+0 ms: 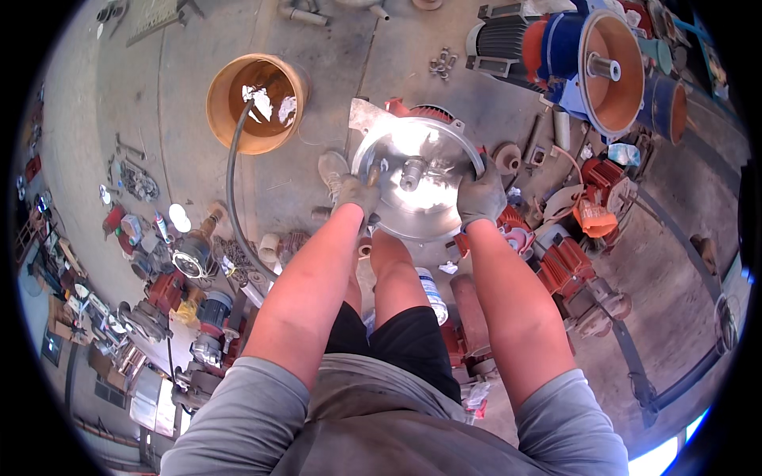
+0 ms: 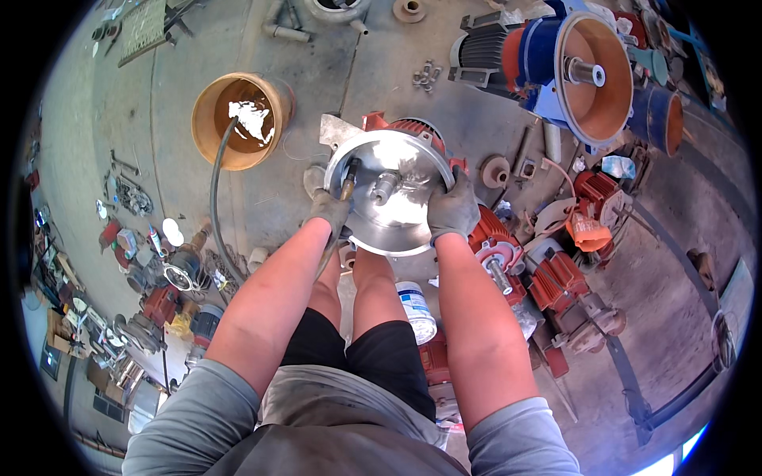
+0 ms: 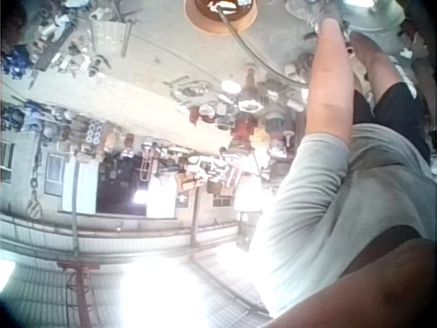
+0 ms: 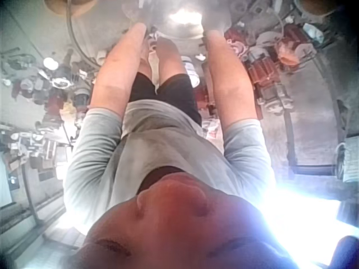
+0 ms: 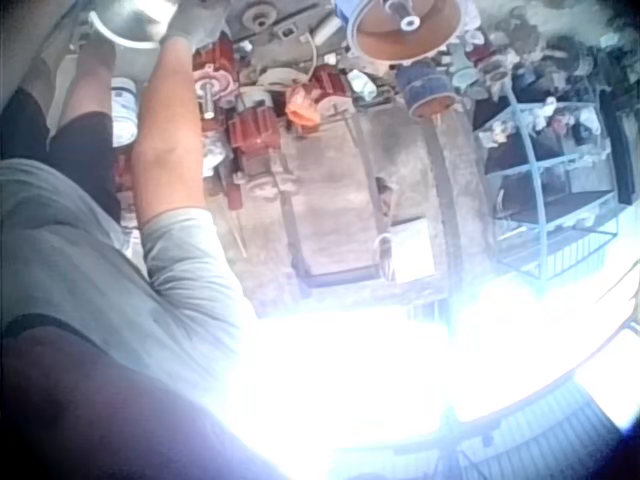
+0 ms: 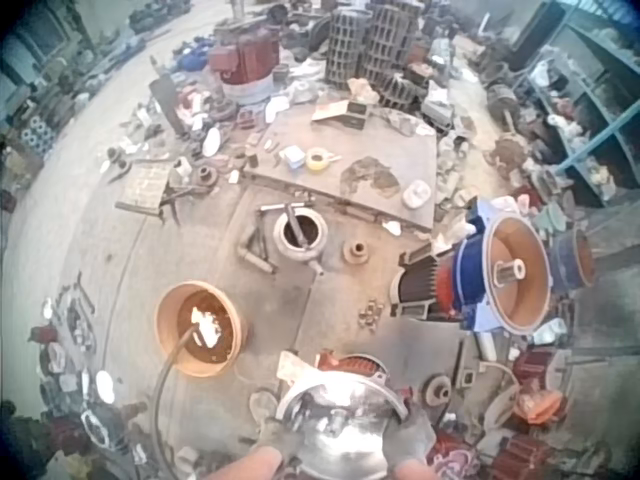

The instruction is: The person walks through a cluttered workshop and retrieves a hose. They dip the hose nozzle into a bucket of liquid and then spray the liquid onto a large, round metal part resting on the floor, moving the nozzle around the surface to clean it.

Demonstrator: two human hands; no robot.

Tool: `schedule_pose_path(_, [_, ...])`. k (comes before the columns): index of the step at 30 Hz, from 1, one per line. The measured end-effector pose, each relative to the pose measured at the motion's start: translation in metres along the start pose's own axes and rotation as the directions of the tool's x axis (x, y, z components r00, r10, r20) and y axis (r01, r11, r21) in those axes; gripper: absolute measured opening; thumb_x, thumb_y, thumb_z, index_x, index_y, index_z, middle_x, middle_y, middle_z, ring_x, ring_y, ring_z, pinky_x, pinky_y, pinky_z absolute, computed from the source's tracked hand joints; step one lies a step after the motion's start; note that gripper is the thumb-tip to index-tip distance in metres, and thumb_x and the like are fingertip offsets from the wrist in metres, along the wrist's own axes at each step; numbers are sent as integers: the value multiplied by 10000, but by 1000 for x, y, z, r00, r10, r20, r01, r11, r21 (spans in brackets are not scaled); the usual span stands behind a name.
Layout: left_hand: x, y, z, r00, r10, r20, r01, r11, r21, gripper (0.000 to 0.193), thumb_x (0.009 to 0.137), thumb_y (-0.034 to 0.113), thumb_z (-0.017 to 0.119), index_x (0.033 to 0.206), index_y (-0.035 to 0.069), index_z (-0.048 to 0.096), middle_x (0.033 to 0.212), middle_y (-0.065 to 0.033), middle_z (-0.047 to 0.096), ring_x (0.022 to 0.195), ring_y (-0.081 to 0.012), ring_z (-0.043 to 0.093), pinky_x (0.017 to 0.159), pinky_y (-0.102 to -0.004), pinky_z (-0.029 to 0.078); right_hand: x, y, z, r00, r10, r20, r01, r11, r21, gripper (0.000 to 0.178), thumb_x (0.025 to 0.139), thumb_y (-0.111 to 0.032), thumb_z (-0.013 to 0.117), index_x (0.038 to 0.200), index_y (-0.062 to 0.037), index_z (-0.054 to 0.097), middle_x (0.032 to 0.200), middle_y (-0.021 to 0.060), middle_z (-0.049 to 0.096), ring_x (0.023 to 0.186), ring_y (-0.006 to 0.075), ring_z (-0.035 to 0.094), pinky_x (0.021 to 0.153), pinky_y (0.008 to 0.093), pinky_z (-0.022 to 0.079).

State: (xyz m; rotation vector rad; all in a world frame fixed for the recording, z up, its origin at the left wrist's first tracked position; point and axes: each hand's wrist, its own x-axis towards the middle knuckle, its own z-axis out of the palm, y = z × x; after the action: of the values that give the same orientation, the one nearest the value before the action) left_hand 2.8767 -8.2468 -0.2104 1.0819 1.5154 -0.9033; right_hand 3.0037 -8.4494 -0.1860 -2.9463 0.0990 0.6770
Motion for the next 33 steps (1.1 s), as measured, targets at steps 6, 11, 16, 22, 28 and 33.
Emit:
schedule_pose_path(6, [3,2,-4,1000,0,28,-2,997,78,640,999,268,693,1432,-80,377,1016,-268,717,581,-318,733,456,-401,562,4,1,0,1000,14,13,-14,1000,-13,493,945,-304,682,1403,-121,657,1292,175,728,1171,378,709,995,485,554])
schedule_pose_path(11, [3,4,-5,999,-21,50,19,999,41,597,978,177,695,1415,-75,374,1025,-285,717,617,-340,751,463,-413,567,5,4,2,1000,-5,-13,5,1000,-26,484,942,-303,686,1390,-121,665,1285,170,732,1165,372,713,995,480,554])
schedule_pose_path(16, [13,-2,-5,997,-44,70,44,999,2,600,981,169,684,1429,-68,363,1010,-277,716,602,-336,743,462,-413,564,6,4,5,999,-40,-30,40,999,23,488,931,-282,694,1392,-124,664,1287,163,735,1166,369,715,996,476,555])
schedule_pose_path(22, [1,7,-14,999,-8,37,7,1000,23,649,1025,317,686,1455,-64,383,962,-246,712,557,-301,715,460,-396,552,3,1,10,999,-45,-28,46,999,21,500,935,-293,686,1399,-110,659,1313,169,725,1187,364,710,1007,473,552])
schedule_pose_path(28, [-3,11,-22,999,-8,48,5,998,59,677,1034,394,687,1454,-67,423,942,-216,711,517,-284,680,450,-395,538,5,-3,9,999,-39,-18,38,999,-2,524,940,-313,683,1421,-109,643,1313,191,723,1207,370,699,1022,471,545])
schedule_pose_path(33, [-8,12,-23,999,9,34,-10,999,32,584,1016,313,691,1401,-81,499,955,-231,728,552,-293,714,470,-394,557,4,-17,-5,999,29,32,-27,999,-48,539,943,-317,690,1437,-109,632,1283,189,739,1175,376,712,1010,467,549])
